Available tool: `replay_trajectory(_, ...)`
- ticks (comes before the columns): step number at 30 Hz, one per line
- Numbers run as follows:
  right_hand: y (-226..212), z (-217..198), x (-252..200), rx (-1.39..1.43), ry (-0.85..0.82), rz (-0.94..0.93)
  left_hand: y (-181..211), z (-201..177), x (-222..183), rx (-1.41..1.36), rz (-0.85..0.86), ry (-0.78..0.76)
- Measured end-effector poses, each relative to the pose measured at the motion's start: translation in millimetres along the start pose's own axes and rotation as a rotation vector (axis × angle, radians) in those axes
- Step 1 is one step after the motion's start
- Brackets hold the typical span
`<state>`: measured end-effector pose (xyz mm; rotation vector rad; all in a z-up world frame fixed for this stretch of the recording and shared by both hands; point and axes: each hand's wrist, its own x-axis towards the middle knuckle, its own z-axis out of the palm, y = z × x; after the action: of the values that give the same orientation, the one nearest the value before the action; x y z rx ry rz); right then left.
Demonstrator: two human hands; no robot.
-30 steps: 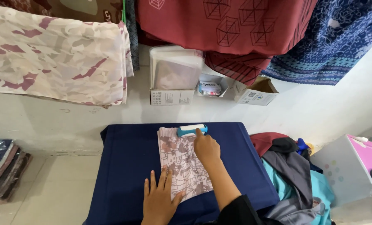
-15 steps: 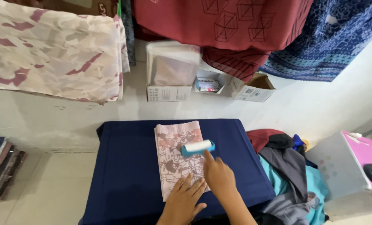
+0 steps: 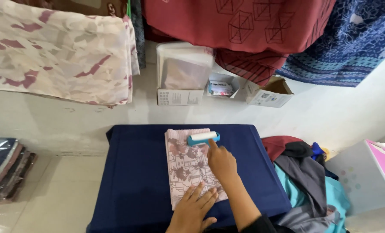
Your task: The person is cleaning a hijab with a lint roller, folding it, and then placing it into a plastic packaging bag.
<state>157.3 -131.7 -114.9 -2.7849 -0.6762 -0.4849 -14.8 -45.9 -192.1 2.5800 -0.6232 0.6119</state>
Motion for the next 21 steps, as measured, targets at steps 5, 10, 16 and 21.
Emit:
replay_trajectory(5, -11, 4, 37, 0.022, -0.069, 0.005, -3, 5, 0, -0.011, -0.011, -0.011)
replay_trajectory(10, -3, -23, 37, -0.016, -0.268, 0.050, 7, -15, 2, 0.035, -0.019, -0.068)
replay_trajectory(16, -26, -71, -66, 0.096, -0.008, -0.067, 14, -25, -2, -0.077, -0.033, 0.026)
replay_trajectory(21, -41, -45, -111, -0.010, -0.204, -0.009, -1, 13, -23, -0.044, -0.180, -0.110)
